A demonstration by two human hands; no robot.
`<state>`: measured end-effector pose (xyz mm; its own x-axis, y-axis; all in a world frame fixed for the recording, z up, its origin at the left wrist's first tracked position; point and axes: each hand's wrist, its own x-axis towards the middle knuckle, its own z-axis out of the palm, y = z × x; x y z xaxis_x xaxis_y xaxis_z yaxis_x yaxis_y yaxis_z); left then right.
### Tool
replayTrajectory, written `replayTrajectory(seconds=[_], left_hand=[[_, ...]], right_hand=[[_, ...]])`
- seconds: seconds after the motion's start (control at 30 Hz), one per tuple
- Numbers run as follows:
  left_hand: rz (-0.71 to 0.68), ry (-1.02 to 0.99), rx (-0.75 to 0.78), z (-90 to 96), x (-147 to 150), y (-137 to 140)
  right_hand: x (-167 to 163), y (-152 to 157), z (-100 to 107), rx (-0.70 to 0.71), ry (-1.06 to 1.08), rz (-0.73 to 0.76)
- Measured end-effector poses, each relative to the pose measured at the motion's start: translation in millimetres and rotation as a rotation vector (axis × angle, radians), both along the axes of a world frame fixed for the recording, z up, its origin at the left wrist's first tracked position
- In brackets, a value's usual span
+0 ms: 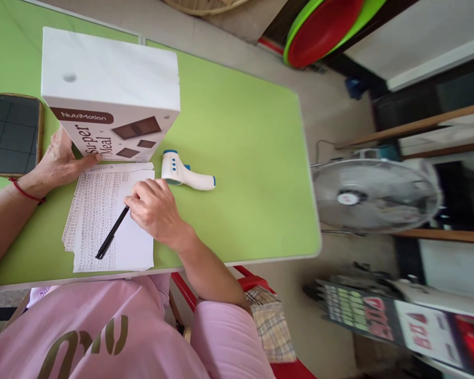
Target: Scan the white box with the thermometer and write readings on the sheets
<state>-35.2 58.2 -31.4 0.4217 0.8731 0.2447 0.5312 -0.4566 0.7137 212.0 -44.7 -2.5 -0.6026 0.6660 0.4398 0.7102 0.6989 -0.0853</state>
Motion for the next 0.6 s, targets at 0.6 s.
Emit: replayTrajectory(seconds=[0.6], left_hand=[[0.099,-0.142,0.031,2.9,4,-1]], right_hand=[[51,20,6,-0.111,0.03,-0.438]])
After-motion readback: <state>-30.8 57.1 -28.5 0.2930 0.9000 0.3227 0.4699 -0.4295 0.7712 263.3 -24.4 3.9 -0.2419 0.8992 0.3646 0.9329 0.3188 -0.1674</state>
